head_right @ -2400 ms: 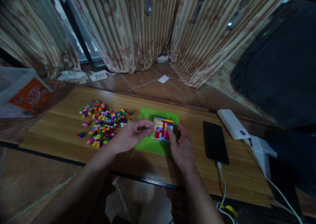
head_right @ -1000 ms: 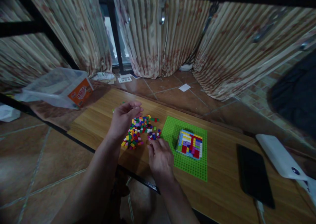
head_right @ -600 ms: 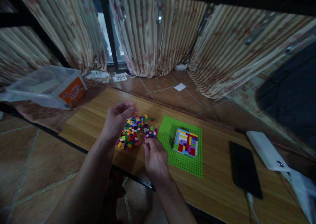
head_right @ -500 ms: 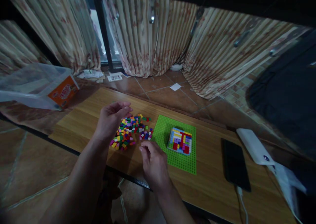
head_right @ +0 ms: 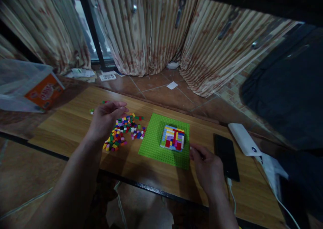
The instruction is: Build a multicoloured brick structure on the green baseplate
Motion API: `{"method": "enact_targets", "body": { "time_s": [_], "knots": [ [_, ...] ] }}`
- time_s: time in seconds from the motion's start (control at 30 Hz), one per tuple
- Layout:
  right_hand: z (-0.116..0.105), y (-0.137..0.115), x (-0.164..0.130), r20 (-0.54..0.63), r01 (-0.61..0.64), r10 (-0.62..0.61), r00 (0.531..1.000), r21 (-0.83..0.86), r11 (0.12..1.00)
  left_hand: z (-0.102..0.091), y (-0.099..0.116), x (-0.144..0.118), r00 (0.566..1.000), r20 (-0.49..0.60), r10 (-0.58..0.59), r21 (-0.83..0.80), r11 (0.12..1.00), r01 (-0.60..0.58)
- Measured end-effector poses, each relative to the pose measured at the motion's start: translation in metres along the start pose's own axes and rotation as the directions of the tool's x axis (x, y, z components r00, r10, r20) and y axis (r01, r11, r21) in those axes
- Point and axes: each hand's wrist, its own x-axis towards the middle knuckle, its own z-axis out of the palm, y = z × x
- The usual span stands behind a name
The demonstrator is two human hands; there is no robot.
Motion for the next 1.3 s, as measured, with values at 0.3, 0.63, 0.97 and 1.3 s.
{"method": "enact_targets", "body": {
  "time_s": [0.3, 0.63, 0.97, 1.3],
  "knots": [
    [0.015, -0.001, -0.006, 0.089, -0.022, 0.021, 0.996, 0.018, 1.000, 0.006, -0.002, -0.001, 1.000, 0.013, 0.011, 0.029, 1.000, -0.011],
    [0.021, -0.011, -0.001, 0.064, -0.119, 0.108, 0.992, 0.200, 0.973, 0.006, -0.003, 0.000, 1.000, -0.004, 0.022, 0.040, 0.999, -0.022],
    [0.019, 0.009, 0.013, 0.384, -0.417, 0.236, 0.893, 0.502, 0.758, 0.006, -0.005, 0.000, 1.000, 0.004, 0.004, 0.051, 0.999, -0.004],
    [0.017, 0.008, 0.011, 0.387, -0.424, 0.231, 0.893, 0.548, 0.721, 0.012, -0.021, -0.001, 0.993, 0.115, 0.015, 0.098, 0.995, -0.026]
  ]
}}
